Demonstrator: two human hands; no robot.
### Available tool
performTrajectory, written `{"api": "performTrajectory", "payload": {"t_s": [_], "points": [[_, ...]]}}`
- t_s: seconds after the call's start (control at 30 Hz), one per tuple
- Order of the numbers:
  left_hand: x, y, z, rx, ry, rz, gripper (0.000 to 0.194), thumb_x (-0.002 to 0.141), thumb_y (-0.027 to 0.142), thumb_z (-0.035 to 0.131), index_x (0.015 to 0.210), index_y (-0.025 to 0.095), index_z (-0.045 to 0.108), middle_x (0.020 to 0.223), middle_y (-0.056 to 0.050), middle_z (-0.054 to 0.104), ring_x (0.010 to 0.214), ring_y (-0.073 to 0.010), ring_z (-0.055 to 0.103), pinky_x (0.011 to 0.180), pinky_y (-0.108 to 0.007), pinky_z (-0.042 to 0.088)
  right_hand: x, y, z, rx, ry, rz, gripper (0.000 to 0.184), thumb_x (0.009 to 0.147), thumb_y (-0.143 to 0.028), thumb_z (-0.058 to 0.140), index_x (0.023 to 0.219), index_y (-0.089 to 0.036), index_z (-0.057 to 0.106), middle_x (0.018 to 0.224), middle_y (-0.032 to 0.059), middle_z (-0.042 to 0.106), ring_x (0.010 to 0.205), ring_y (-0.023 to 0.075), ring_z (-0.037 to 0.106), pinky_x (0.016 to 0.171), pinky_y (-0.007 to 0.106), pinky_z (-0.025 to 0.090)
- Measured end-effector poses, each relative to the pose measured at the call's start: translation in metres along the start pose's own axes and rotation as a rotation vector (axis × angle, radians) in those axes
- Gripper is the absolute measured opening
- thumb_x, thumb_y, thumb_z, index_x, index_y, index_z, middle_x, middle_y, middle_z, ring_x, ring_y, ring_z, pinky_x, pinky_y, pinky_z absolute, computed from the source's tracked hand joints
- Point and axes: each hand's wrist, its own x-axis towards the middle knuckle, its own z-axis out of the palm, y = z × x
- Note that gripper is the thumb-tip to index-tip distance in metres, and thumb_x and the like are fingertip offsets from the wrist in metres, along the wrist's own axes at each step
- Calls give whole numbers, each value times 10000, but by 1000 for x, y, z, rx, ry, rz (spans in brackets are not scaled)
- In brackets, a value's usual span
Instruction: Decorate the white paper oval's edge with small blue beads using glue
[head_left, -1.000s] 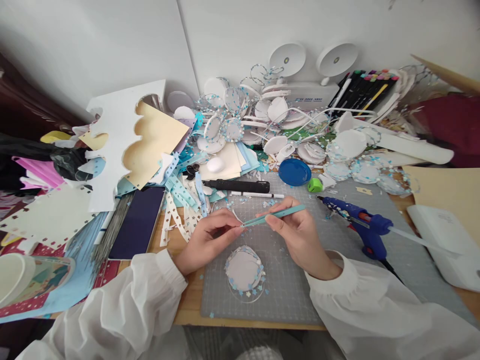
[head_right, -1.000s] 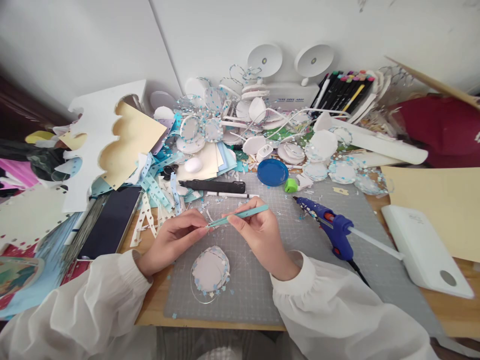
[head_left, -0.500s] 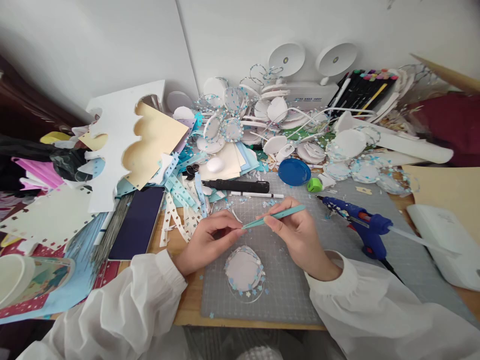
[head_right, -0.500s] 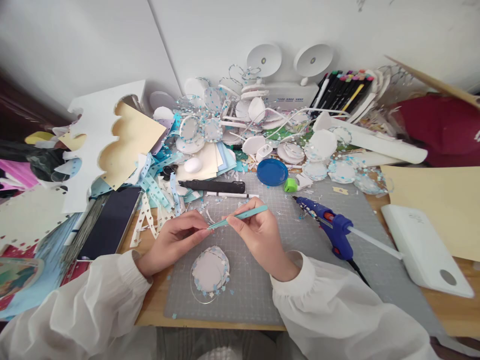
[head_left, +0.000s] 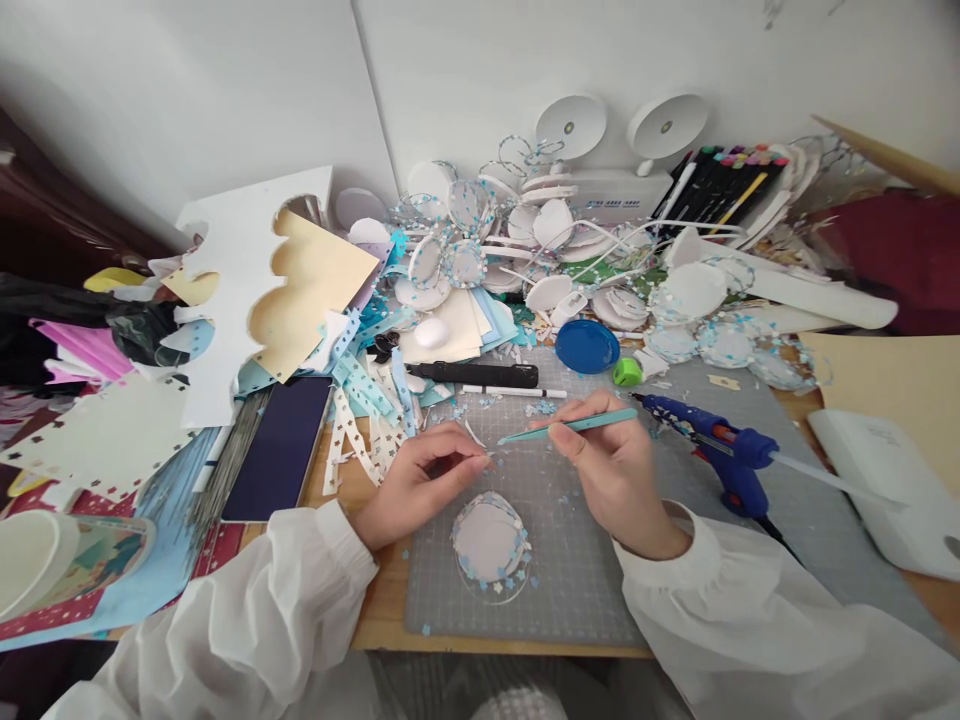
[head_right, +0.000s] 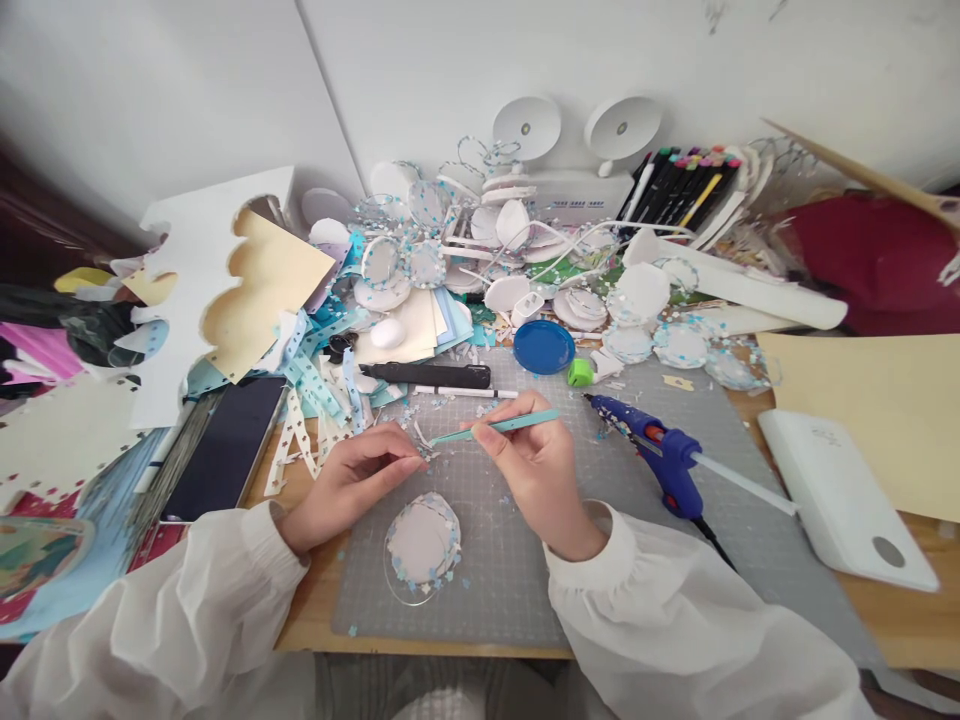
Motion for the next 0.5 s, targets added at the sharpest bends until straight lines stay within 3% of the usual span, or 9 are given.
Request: {"api": "performTrajectory", "payload": {"t_s": [0.1, 0.2, 0.3, 0.4, 0.5], "points": [[0, 3, -1, -3, 5, -22, 292, 901, 361, 563, 725, 149, 658, 720, -38, 613, 686, -139, 547, 658, -255, 430, 1, -9, 3, -123, 80, -156, 134, 787, -212, 709, 788, -229, 576, 769, 9, 602, 778, 212, 692, 712, 386, 567], [-1, 5, -3, -10, 19, -39, 391, 919, 423, 516, 674, 148, 646, 669, -23, 577, 638, -129, 502, 644, -254, 411, -2, -22, 8, -328, 77, -426, 173, 773, -98, 689, 827, -233, 596, 782, 29, 655, 799, 226, 692, 702, 394, 554], [-3, 2, -5, -87, 31, -46, 405, 925, 434, 503, 695, 148, 674, 639, -6, 528, 610, -120, 468, 633, -256, 390, -7, -34, 17, -581, -164, -718, 276, 755, -16, 661, 934, -220, 618, 877, 57, 723, 786, 198, 683, 664, 353, 536], [-6, -3, -5, -258, 16, -62, 428, 908, 450, 530, 640, 144, 664, 615, -1, 501, 613, -116, 461, 639, -256, 384, -9, -39, 30, -767, -418, -1005, 211, 817, -29, 588, 960, -176, 638, 934, 94, 741, 745, 172, 656, 629, 323, 527], [-7, -5, -3, -480, 1, -203, 399, 841, 481, 615, 668, 127, 677, 632, -14, 551, 594, -108, 471, 593, -244, 386, -7, -41, 43, -895, -514, -1198, 156, 868, -64, 548, 863, -174, 659, 854, 85, 739, 713, 163, 615, 610, 309, 522]]}}
